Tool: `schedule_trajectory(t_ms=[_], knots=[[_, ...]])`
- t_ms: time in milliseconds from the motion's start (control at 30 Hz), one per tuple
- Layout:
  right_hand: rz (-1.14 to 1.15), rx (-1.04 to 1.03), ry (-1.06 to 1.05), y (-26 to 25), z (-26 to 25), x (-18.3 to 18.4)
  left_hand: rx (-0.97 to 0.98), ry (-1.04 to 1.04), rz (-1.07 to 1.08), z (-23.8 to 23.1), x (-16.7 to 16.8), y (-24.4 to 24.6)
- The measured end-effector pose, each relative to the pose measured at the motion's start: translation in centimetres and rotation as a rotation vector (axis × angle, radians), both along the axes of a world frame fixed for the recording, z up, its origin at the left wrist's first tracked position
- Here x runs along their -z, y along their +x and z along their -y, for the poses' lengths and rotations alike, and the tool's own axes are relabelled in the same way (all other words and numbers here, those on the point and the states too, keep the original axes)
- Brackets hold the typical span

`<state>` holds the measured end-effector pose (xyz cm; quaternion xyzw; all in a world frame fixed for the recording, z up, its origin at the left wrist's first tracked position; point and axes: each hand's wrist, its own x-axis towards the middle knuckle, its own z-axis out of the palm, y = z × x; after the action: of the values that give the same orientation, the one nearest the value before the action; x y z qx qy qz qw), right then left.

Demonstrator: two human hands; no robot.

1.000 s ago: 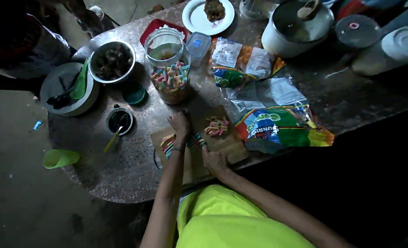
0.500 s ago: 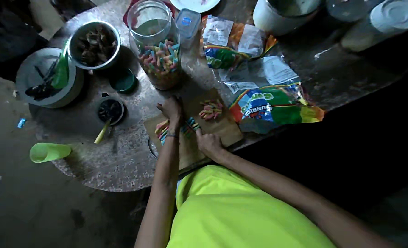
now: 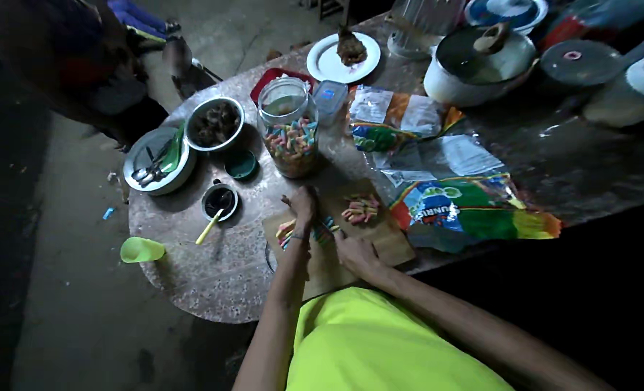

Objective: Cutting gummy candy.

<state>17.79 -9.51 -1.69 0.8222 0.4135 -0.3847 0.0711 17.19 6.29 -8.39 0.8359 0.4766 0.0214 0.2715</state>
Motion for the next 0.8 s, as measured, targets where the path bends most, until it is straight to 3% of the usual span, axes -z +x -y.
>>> schedule_trajectory(t_ms=[133, 300, 400, 567, 667, 800], knots=[[0.057, 0.034, 0.014, -1.1, 0.0, 1.9, -0.011, -0.015, -0.079, -0.7, -0.1, 0.5], [0.066, 0.011, -0.026, -1.0, -0.7, 0.2, -0.020, -0.022, -0.162, -0.8, -1.2, 0.6], [0.119, 0.039, 0.046, -0.9, 0.7, 3.0, -0.028, -0.016, -0.197, -0.5, -1.6, 1.1], [0.039, 0.018, 0.041, 0.2, 0.4, 1.4, -0.076, -0.036, -0.234, -0.8, -1.3, 1.2], [0.084, 0.030, 0.056, -0.2, 1.0, 3.2, -0.049, -0.015, -0.219, -0.9, -0.8, 1.5], [0.011, 0.010, 0.048, 0.8, 0.6, 1.9, -0.056, -0.044, -0.263, -1.1, -1.1, 1.5]])
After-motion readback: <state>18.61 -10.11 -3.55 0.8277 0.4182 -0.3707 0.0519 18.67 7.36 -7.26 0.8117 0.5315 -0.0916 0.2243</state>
